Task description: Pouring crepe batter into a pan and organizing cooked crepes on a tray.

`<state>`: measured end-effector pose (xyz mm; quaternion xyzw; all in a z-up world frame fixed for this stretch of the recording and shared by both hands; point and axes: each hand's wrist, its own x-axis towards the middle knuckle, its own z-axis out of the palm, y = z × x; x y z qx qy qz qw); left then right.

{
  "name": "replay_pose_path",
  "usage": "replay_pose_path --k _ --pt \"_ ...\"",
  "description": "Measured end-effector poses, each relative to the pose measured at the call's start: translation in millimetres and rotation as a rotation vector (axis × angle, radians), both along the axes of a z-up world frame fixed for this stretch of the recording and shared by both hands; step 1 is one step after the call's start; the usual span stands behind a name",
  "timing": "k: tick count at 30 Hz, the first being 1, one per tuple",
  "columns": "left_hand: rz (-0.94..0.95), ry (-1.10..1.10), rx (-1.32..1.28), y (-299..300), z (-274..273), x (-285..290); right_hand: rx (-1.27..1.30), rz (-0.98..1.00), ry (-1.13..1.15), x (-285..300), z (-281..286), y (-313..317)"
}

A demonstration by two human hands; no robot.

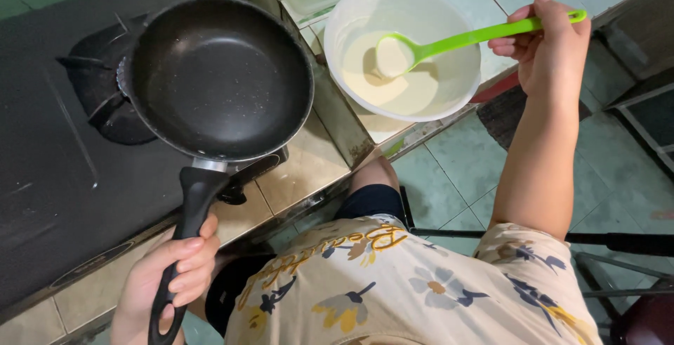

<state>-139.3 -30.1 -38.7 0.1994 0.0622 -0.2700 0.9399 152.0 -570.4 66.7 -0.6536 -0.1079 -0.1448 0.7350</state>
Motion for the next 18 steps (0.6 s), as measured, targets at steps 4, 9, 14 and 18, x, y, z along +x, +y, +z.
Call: replay_pose_path --k 4,9,14,18 --pt "-0.009 0.024 -0.016 -1.3 -0.9 -1.7 0.068 0.0 -0.015 1.7 1.7 -9.3" --pt "-0.016 0.052 -0.067 -4.8 -0.1 -2.7 0.072 -0.021 0.061 7.9 3.2 -18.6" --pt "-0.032 0.043 -0.132 -5.0 -9.5 -1.6 0.06 -0.003 0.107 14.2 0.7 -25.8" --pt "-0.023 0.083 -0.104 -7.7 -7.7 -1.8 0.117 -0.007 0.061 12.4 5.2 -27.6"
